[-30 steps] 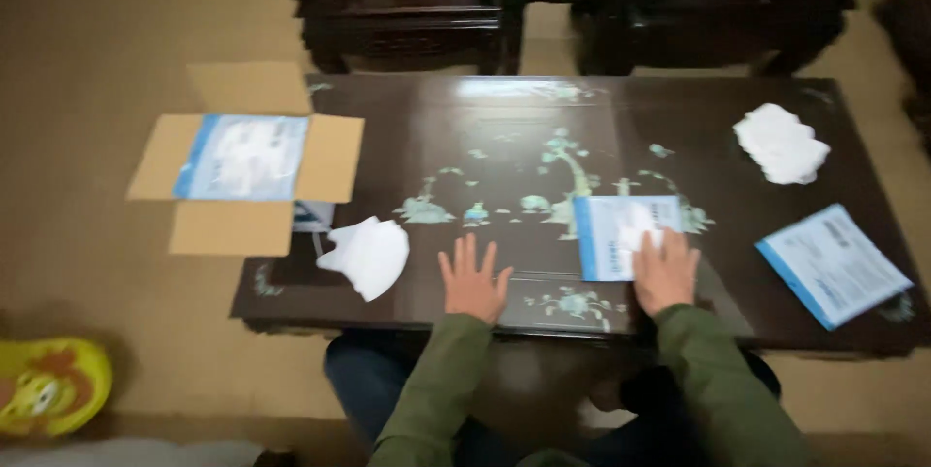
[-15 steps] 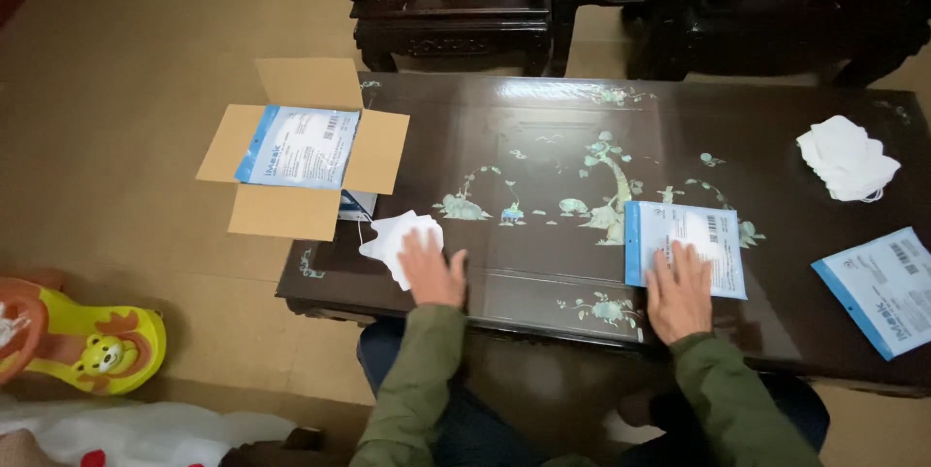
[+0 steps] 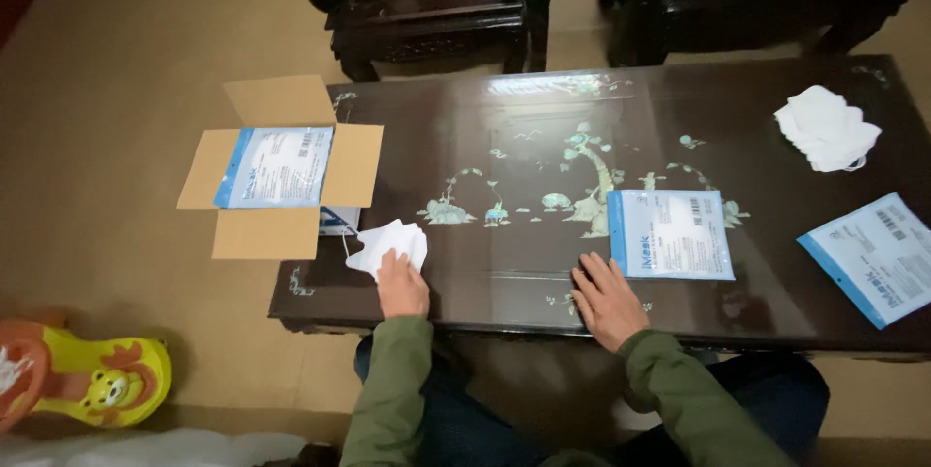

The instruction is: Packing individual face masks into plastic packaging sleeves

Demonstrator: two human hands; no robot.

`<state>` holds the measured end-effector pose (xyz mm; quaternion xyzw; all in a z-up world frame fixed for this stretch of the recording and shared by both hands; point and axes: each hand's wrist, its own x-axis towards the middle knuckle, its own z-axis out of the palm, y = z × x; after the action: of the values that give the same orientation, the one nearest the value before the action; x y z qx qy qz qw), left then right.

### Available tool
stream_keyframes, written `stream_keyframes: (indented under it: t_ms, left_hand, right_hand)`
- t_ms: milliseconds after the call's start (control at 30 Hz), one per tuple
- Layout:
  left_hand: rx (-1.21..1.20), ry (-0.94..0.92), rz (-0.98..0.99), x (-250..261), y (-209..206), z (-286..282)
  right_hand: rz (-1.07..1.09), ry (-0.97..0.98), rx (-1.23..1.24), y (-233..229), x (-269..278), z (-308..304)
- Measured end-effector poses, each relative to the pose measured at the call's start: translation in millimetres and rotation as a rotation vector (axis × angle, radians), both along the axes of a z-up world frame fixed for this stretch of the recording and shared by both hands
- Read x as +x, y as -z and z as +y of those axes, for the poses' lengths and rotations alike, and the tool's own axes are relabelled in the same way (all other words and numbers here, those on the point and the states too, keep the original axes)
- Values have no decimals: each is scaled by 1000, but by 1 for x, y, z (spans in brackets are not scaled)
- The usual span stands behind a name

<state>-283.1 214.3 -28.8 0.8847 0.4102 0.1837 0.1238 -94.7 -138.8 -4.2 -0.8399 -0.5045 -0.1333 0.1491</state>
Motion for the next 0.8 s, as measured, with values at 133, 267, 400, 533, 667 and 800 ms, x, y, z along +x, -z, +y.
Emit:
stream_keyframes:
  t_ms: [133,267,400,533,667,800]
  left_hand:
    - [469,-29,-352,29,-54,-8]
    - [-212,-44,-675,93,-130,-48]
    - [-935,-77,-973,143,-156,-80]
    - [-1454,-417,-984,137,-81,-117]
    - [-1646,-483,-889,98,-79,-157]
    - [-1775,-510,-916,92,-93,-163]
  right_hand:
    - [-12,19,4,1,0,1]
    - [3,-1,30,0,0,1]
    - [45,-1,55,-1,1,1]
    - [426,149,325,0,3,1]
    - [1289,453,736,-29,8,12]
    - [1784,545,822,-54,12,23]
